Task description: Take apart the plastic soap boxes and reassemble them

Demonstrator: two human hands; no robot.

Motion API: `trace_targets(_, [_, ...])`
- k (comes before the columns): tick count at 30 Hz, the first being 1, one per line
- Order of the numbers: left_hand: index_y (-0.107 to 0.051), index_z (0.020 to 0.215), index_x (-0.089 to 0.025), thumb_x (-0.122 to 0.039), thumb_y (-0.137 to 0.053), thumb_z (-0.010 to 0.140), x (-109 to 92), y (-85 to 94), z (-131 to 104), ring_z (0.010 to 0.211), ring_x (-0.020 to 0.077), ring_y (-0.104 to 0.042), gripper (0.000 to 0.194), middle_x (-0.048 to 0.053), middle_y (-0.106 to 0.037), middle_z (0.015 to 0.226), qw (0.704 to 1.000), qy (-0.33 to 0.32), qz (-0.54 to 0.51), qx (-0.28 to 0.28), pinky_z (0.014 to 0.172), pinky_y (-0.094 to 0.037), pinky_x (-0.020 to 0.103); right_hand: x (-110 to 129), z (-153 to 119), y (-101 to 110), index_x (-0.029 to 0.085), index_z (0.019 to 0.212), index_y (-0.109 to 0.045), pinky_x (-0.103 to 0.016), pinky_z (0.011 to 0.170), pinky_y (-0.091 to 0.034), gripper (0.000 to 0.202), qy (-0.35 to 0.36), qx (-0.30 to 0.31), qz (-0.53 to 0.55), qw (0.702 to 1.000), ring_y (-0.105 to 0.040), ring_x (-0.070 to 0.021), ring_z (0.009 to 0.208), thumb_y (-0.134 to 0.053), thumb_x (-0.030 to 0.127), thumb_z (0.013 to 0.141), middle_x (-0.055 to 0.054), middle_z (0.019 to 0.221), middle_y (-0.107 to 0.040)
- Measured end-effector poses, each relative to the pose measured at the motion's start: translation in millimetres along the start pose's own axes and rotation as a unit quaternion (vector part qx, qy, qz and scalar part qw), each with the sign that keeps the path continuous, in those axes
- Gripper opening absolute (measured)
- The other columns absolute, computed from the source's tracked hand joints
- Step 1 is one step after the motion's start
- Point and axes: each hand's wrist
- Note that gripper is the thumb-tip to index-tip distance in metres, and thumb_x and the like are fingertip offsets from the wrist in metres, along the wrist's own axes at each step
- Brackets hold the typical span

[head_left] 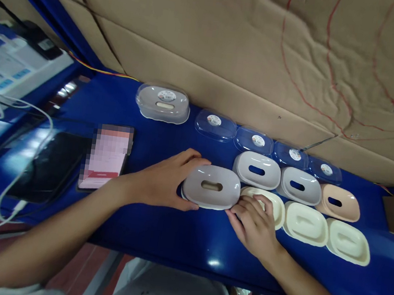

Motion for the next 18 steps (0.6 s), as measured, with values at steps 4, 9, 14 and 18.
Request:
trace_targets(4, [-0.042,0.159,-0.030,-0.056,-0.093,0.077,-0.8,-0.4,0.1,0.140,0.0348,-0.058,0.100,0.009,-0.050,0.151,1.000,0.001,0.005,0.001,0.122,-0.049,0.047,0.2,-0.7,-0.4,0.022,0.104,-0.063,-0.043,0.108,-0.043,0.008,-0.005,0.014,0.002,1.000,-0.076,-0.0207,0.097,-0.070,0.017,0.103,-0.003,0.094,-0.080])
trace_targets(9, [-0.044,0.158,-0.029,-0.059,-0.092,0.076,-1.0,-1.0,0.6,0.139,0.0374,-0.058,0.100,0.011,-0.051,0.151,1.000,0.010,0.018,0.011,0.119,-0.049,0.051,0.5,1.1,-0.4,0.023,0.102,-0.064,-0.042,0.108,-0.043,0.008,-0.005,0.015,0.002,1.000,-0.076,-0.0209,0.096,-0.070,0.018,0.102,-0.002,0.092,-0.079])
trace_targets(14, [-0.047,0.156,-0.028,-0.062,-0.092,0.074,0.5,-3.2,0.3,0.139,0.0395,-0.057,0.099,0.012,-0.052,0.151,1.000,0.008,0.022,0.009,0.121,-0.046,0.054,1.1,2.7,1.3,0.023,0.102,-0.064,-0.043,0.108,-0.042,0.009,-0.005,0.014,0.003,1.000,-0.076,-0.0211,0.098,-0.071,0.018,0.101,-0.002,0.092,-0.080])
trace_targets(18, [-0.045,0.156,-0.027,-0.060,-0.091,0.076,-0.5,-4.3,0.3,0.146,0.0407,-0.052,0.098,0.013,-0.051,0.157,1.000,0.002,0.023,0.012,0.127,-0.038,0.056,2.2,2.7,1.0,0.023,0.102,-0.064,-0.043,0.109,-0.042,0.009,-0.002,0.011,0.003,1.000,-0.076,-0.0205,0.098,-0.071,0.019,0.102,-0.002,0.093,-0.081])
Point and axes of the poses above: each hand's wrist, its own z-axis towards the middle knuckle, its own y-axis out of the back of the hand, x = y × z
